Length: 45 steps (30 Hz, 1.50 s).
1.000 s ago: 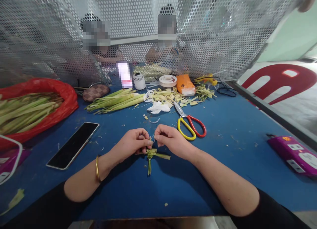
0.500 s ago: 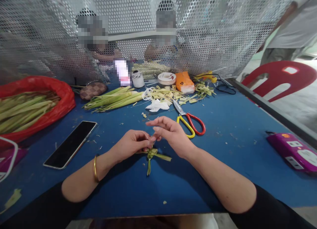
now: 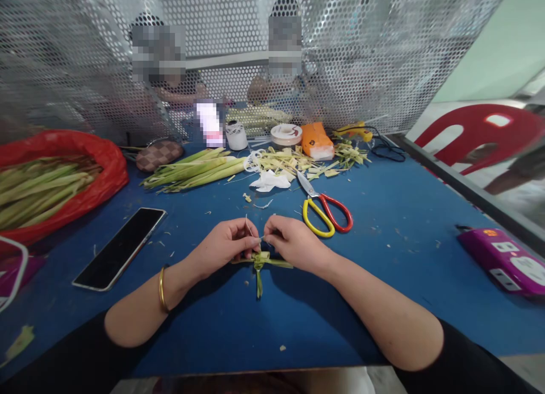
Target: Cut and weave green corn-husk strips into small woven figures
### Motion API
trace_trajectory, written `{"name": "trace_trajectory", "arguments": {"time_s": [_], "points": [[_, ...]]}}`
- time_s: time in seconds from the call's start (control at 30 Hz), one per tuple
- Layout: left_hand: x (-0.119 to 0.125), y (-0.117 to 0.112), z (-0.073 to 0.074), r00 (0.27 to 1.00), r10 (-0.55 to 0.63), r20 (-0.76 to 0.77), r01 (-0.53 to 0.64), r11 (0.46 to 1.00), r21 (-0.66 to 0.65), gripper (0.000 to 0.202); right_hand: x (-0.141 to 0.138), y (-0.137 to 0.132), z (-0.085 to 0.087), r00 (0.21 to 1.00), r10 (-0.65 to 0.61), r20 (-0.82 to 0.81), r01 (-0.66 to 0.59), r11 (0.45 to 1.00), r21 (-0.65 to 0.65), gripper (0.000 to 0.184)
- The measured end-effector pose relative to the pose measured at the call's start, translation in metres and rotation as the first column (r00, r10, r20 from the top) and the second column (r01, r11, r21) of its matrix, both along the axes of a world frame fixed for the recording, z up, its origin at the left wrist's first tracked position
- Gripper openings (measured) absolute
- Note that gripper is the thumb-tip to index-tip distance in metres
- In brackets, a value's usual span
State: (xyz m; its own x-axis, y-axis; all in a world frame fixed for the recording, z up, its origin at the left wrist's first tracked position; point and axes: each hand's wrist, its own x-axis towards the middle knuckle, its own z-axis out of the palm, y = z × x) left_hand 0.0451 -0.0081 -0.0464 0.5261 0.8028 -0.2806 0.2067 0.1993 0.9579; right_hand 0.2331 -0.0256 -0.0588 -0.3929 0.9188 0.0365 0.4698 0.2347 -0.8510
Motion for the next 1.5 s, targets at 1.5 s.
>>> {"name": "trace_trajectory", "arguments": {"time_s": [1.5], "points": [[-0.006, -0.008, -0.009, 0.727, 0.450, -0.519, 0.454, 0.251, 0.855, 0.013, -0.011, -0.006, -0.008, 0.996, 0.061, -0.064, -0.057, 0.996, 0.062, 0.035]]}}
